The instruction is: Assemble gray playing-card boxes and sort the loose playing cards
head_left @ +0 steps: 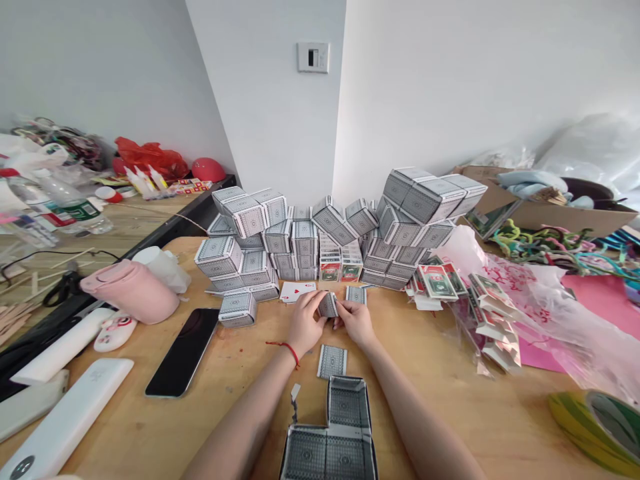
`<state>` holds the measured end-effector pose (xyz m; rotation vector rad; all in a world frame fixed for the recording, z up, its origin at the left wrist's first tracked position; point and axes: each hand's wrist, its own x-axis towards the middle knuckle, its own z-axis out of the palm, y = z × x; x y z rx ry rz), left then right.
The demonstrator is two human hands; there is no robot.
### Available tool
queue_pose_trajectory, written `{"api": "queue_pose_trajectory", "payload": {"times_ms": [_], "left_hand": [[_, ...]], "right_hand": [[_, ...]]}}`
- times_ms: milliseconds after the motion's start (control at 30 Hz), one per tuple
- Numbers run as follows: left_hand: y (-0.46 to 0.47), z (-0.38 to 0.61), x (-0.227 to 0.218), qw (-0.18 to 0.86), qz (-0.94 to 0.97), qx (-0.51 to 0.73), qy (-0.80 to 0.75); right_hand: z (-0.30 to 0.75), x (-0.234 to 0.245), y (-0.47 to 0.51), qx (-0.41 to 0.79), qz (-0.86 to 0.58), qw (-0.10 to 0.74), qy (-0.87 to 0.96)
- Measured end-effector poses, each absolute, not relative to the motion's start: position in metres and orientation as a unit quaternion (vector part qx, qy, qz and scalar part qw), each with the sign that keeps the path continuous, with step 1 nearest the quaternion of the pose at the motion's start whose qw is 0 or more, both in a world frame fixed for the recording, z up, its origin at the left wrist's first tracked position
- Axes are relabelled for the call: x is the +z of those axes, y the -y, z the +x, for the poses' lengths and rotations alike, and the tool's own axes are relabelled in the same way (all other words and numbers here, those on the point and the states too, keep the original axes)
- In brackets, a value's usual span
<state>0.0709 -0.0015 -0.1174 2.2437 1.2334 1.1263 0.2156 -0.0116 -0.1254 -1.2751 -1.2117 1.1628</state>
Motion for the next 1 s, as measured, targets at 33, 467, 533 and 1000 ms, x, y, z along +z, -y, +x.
{"api": "queue_pose_trajectory", "payload": {"times_ms": [33, 467, 533, 1000], "left_hand": [[0.0017, 0.0711, -0.1173, 0.170, 0.790, 0.395, -0.436], [0.0009, 0.0719, -0.1174, 0.149, 0.777, 0.405, -0.459], [0.0007, 0.0718, -0.1183, 0.149, 0.778, 0.402, -0.459], [0.0032, 0.0735, -0.1166, 0.181, 0.777, 0.400, -0.452]], "right_hand": [[0.2147, -0.1255, 0.0118, 0.486, -0.524, 0.500, 0.490], [0.2075, -0.1239, 0.0174, 0.521, -0.465, 0.506, 0.506], [0.2078, -0.1244, 0.0174, 0.520, -0.469, 0.503, 0.507], [0.2124, -0.1231, 0.0130, 0.549, -0.455, 0.493, 0.499]]}}
